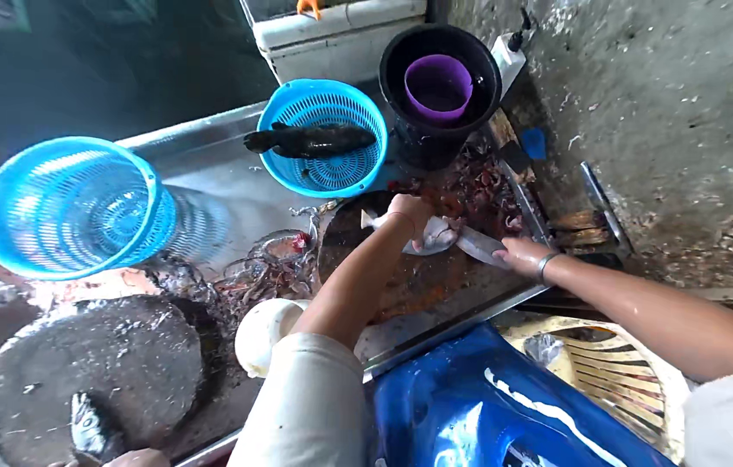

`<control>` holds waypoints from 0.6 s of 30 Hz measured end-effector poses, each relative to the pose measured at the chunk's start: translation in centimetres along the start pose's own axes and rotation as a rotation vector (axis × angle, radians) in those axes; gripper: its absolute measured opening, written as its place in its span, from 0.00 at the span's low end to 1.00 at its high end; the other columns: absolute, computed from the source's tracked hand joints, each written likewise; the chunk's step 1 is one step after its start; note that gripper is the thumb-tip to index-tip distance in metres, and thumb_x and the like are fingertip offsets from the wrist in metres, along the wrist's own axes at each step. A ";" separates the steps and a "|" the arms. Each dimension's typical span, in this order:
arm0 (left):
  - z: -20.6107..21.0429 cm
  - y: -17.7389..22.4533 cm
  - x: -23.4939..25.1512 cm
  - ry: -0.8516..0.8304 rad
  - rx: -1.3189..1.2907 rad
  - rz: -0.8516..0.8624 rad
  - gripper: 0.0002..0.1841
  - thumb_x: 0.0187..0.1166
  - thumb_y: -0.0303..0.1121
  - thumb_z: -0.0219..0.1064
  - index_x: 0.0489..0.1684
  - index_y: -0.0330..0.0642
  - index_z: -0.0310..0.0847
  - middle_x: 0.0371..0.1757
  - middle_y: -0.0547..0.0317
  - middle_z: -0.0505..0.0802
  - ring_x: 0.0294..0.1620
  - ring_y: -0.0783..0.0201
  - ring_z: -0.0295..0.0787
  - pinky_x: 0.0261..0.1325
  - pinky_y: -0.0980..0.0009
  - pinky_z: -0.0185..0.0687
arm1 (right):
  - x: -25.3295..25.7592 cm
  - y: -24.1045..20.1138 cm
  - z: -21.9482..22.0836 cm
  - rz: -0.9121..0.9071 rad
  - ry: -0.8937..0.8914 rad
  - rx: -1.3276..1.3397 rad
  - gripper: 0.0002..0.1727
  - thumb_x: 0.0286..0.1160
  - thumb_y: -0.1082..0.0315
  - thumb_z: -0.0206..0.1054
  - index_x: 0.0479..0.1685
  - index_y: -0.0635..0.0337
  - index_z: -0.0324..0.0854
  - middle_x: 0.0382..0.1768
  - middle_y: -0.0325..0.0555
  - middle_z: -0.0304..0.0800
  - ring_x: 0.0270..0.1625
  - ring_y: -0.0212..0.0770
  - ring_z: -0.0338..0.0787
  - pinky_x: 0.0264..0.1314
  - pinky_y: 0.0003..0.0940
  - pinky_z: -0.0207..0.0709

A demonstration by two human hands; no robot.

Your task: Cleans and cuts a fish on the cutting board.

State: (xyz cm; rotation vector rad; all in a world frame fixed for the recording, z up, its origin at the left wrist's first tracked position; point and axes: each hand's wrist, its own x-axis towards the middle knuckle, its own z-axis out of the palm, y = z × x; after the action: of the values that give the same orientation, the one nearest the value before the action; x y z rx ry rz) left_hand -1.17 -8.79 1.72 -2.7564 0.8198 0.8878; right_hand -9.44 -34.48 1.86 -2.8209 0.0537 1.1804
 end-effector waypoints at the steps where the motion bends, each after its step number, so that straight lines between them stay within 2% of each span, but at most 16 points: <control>1: 0.3 0.5 0.6 0.033 0.066 0.052 0.25 0.56 0.38 0.86 0.57 0.52 0.90 0.61 0.47 0.91 0.68 0.39 0.83 0.69 0.29 0.71 | 1.2 1.1 -1.0 -0.006 0.009 0.058 0.29 0.92 0.48 0.55 0.64 0.70 0.82 0.57 0.72 0.88 0.64 0.70 0.88 0.66 0.72 0.77; 2: 0.6 1.2 1.0 0.071 0.083 0.093 0.25 0.62 0.32 0.82 0.62 0.60 0.90 0.69 0.50 0.88 0.77 0.38 0.75 0.79 0.26 0.58 | 2.3 2.1 -1.9 0.046 0.041 0.155 0.29 0.92 0.50 0.55 0.66 0.72 0.80 0.60 0.74 0.87 0.64 0.70 0.88 0.66 0.72 0.77; 3: 1.2 1.8 1.4 0.130 0.046 0.108 0.25 0.70 0.27 0.76 0.66 0.64 0.88 0.77 0.50 0.83 0.84 0.36 0.67 0.85 0.25 0.45 | 3.0 2.8 -2.9 0.129 0.088 0.270 0.28 0.91 0.53 0.57 0.71 0.72 0.76 0.60 0.73 0.87 0.60 0.68 0.90 0.62 0.69 0.81; 4: 2.1 2.4 1.3 0.199 -0.046 0.083 0.27 0.74 0.24 0.71 0.71 0.65 0.85 0.83 0.48 0.78 0.87 0.34 0.61 0.87 0.25 0.39 | 3.3 3.3 -3.6 0.180 0.125 0.406 0.26 0.90 0.57 0.60 0.76 0.69 0.70 0.57 0.71 0.87 0.52 0.64 0.92 0.54 0.64 0.84; 5: 3.4 3.4 0.5 0.274 -0.197 0.003 0.29 0.75 0.25 0.70 0.77 0.65 0.81 0.86 0.45 0.74 0.89 0.33 0.59 0.88 0.27 0.39 | 3.2 4.2 -3.4 0.169 0.150 0.574 0.28 0.87 0.62 0.62 0.81 0.64 0.65 0.51 0.67 0.87 0.41 0.59 0.91 0.45 0.57 0.86; 6: 4.7 4.7 -0.8 0.369 -0.399 -0.141 0.31 0.76 0.30 0.71 0.82 0.62 0.77 0.87 0.42 0.73 0.88 0.32 0.59 0.86 0.28 0.46 | 2.7 5.1 -2.7 0.107 0.148 0.781 0.30 0.87 0.65 0.62 0.87 0.56 0.60 0.45 0.60 0.86 0.32 0.51 0.88 0.36 0.49 0.86; 7: 5.8 6.2 -2.1 0.444 -0.623 -0.343 0.35 0.75 0.38 0.74 0.87 0.58 0.70 0.86 0.37 0.72 0.87 0.30 0.60 0.83 0.27 0.54 | 1.8 6.1 -1.6 0.014 0.119 0.995 0.34 0.88 0.66 0.60 0.93 0.47 0.54 0.43 0.55 0.85 0.26 0.46 0.84 0.29 0.44 0.85; 9: 7.5 9.2 -3.0 0.487 -1.009 -0.784 0.54 0.65 0.58 0.80 0.93 0.50 0.54 0.85 0.27 0.68 0.84 0.25 0.62 0.73 0.22 0.64 | 0.6 8.1 2.2 -0.128 0.085 1.183 0.36 0.90 0.61 0.58 0.96 0.35 0.49 0.36 0.47 0.82 0.18 0.39 0.77 0.20 0.37 0.79; 10: 8.4 10.4 -2.5 0.481 -1.129 -0.936 0.60 0.62 0.65 0.80 0.94 0.48 0.49 0.85 0.26 0.67 0.84 0.24 0.63 0.71 0.21 0.65 | 0.2 9.0 4.6 -0.153 0.161 1.110 0.34 0.90 0.58 0.59 0.95 0.38 0.53 0.35 0.47 0.84 0.19 0.39 0.78 0.21 0.38 0.80; 11: 9.0 11.6 -1.9 0.505 -1.182 -1.022 0.61 0.62 0.68 0.77 0.94 0.45 0.49 0.84 0.28 0.70 0.82 0.26 0.66 0.70 0.22 0.66 | -0.1 9.8 6.8 -0.173 0.281 0.944 0.32 0.90 0.56 0.60 0.92 0.44 0.61 0.40 0.50 0.89 0.26 0.42 0.86 0.31 0.42 0.85; 12: 8.7 12.3 -1.1 0.553 -1.216 -1.081 0.58 0.62 0.65 0.78 0.92 0.45 0.53 0.80 0.32 0.77 0.79 0.30 0.72 0.70 0.25 0.68 | -0.5 10.7 8.8 -0.202 0.371 0.778 0.29 0.91 0.53 0.58 0.89 0.47 0.67 0.54 0.52 0.94 0.45 0.46 0.94 0.54 0.49 0.89; 13: 8.0 12.8 -0.2 0.580 -1.253 -1.118 0.56 0.62 0.61 0.80 0.91 0.45 0.54 0.73 0.34 0.83 0.73 0.34 0.79 0.68 0.31 0.74 | -1.1 11.7 10.6 -0.224 0.414 0.654 0.28 0.92 0.51 0.54 0.88 0.46 0.70 0.66 0.52 0.92 0.62 0.49 0.94 0.71 0.54 0.83; 14: 7.5 12.8 0.7 0.589 -1.303 -1.144 0.55 0.61 0.57 0.82 0.90 0.45 0.54 0.67 0.36 0.88 0.67 0.37 0.86 0.64 0.35 0.81 | -1.9 12.6 12.4 -0.236 0.447 0.544 0.28 0.92 0.50 0.51 0.88 0.43 0.71 0.71 0.50 0.89 0.69 0.51 0.91 0.77 0.57 0.79; 15: 7.0 12.6 1.4 0.596 -1.379 -1.155 0.55 0.58 0.52 0.85 0.89 0.45 0.57 0.64 0.35 0.90 0.65 0.38 0.88 0.63 0.37 0.83 | -2.8 13.4 13.9 -0.239 0.476 0.439 0.27 0.92 0.50 0.51 0.87 0.39 0.72 0.70 0.50 0.90 0.67 0.53 0.92 0.73 0.59 0.81; 16: 6.6 12.2 1.8 0.593 -1.460 -1.156 0.53 0.55 0.49 0.88 0.86 0.44 0.62 0.63 0.35 0.90 0.64 0.39 0.88 0.64 0.38 0.83 | -3.7 14.1 15.1 -0.242 0.492 0.343 0.27 0.92 0.50 0.51 0.87 0.36 0.72 0.65 0.53 0.91 0.60 0.56 0.94 0.64 0.61 0.85; 18: 6.3 10.9 1.3 0.615 -1.629 -1.106 0.44 0.52 0.46 0.89 0.74 0.39 0.76 0.58 0.37 0.91 0.60 0.42 0.90 0.61 0.41 0.85 | -5.0 15.0 17.1 -0.317 0.518 0.188 0.26 0.91 0.50 0.51 0.86 0.32 0.73 0.59 0.55 0.92 0.51 0.58 0.95 0.50 0.61 0.88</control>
State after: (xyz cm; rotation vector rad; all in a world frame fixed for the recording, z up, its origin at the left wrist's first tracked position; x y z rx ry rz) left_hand -9.31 -16.82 -3.79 -3.5392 -2.2961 0.3530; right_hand -26.03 -47.91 -7.46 -2.7478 -0.2278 0.3492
